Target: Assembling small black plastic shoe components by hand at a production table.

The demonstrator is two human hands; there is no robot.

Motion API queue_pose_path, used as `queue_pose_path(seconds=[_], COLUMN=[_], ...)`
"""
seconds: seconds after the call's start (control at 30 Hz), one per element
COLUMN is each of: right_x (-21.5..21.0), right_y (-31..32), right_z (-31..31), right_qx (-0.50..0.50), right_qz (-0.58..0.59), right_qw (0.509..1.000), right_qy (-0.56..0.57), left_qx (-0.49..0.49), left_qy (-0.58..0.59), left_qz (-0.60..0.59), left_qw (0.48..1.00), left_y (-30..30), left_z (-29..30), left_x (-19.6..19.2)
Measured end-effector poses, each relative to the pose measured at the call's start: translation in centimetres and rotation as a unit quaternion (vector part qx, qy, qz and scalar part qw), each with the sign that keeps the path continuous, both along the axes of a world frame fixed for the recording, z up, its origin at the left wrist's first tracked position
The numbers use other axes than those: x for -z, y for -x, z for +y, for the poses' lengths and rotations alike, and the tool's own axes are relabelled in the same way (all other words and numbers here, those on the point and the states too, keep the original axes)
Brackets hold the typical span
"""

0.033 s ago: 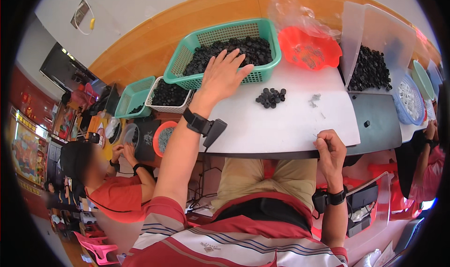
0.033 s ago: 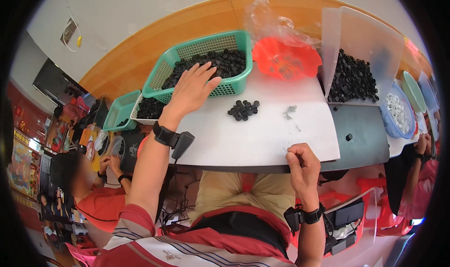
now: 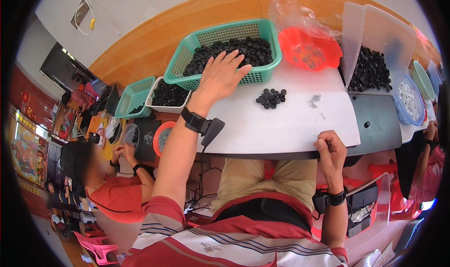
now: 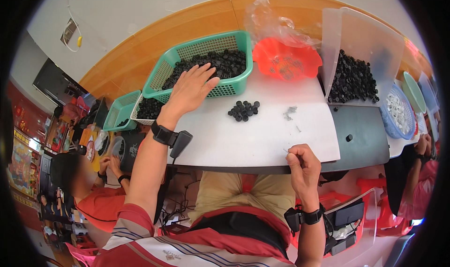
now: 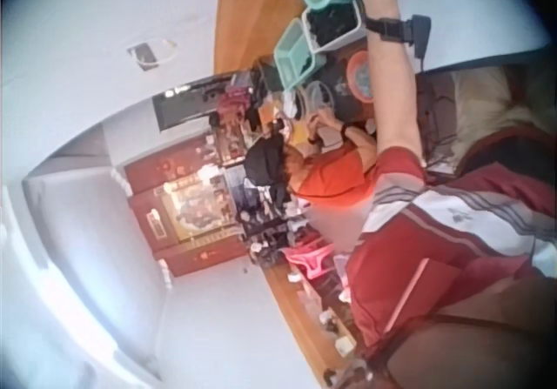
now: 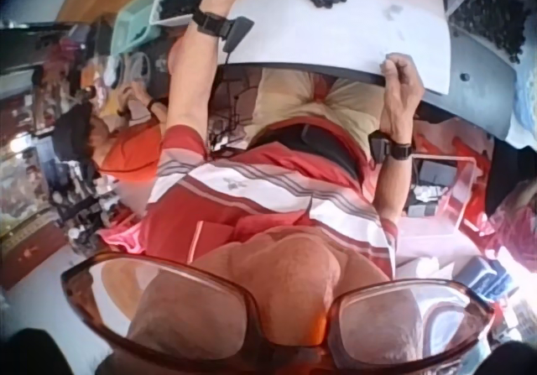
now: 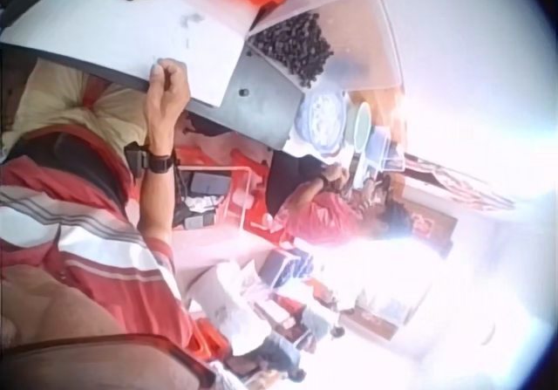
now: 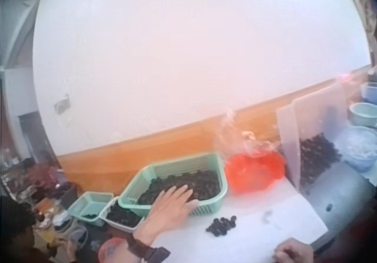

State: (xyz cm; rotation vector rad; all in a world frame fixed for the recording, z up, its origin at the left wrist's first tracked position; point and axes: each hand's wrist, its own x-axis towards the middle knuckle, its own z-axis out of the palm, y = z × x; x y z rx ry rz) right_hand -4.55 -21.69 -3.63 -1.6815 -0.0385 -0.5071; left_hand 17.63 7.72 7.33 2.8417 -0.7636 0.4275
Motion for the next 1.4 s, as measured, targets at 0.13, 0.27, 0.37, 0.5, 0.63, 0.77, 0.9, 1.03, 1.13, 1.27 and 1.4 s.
queue_pose_path(seconds=[0.13, 0.27, 0.37, 0.5, 0.63, 0.77, 0.9, 1.03, 1.13, 1.27, 1.4], right_x=[-0.3, -0.3, -0.5, -0.4, -0.5, -0.1, -0.6, -0.4, -0.5, -0.5, -0.5], right_y=[0.1, 0.2, 0.2, 0.2, 0.0, 0.2, 0.4, 0.3, 0.3, 0.2, 0.1], right_z=[-0.1, -0.2, -0.1, 0.0, -0.1, -0.5, -0.6, -0.7, -0.6, -0.7, -0.7], right_qx=[-0.009, -0.012, -0.012, -0.016, -0.024, -0.023, -0.031, -0.04, -0.033, -0.037, -0.044], right_qz=[0.01, 0.023, 0.022, 0.024, 0.026, 0.025, 0.038, 0.054, 0.047, 0.046, 0.038], right_qw=[1.0, 0.999, 0.999, 0.999, 0.999, 0.998, 0.997, 0.995, 0.996, 0.996, 0.996], right_qy=[-0.02, -0.025, -0.025, -0.036, -0.021, -0.047, -0.058, -0.068, -0.073, -0.066, -0.072], left_qx=[-0.015, -0.019, -0.026, -0.029, -0.018, 0.09, 0.041, -0.002, -0.02, -0.064, -0.086], left_qy=[0.007, 0.014, 0.038, 0.044, 0.057, 0.034, 0.021, -0.01, -0.012, -0.008, 0.011], left_qz=[0.1, 0.158, 0.194, 0.211, 0.144, 0.107, 0.161, 0.165, 0.179, 0.171, 0.203], left_qw=[0.995, 0.987, 0.98, 0.976, 0.988, 0.99, 0.986, 0.986, 0.984, 0.983, 0.975], left_y=[-1.2, -2.2, -2.8, -3.5, -3.9, -4.4, -5.0, -6.3, -6.3, -6.7, -7.6], left_z=[2.7, 4.9, 5.6, 5.5, 4.4, 0.9, 1.4, 4.0, 5.9, 9.4, 11.8], left_x=[-0.4, -0.9, -1.4, -1.7, -1.4, -0.4, -0.4, 0.0, -0.6, -0.7, -0.7])
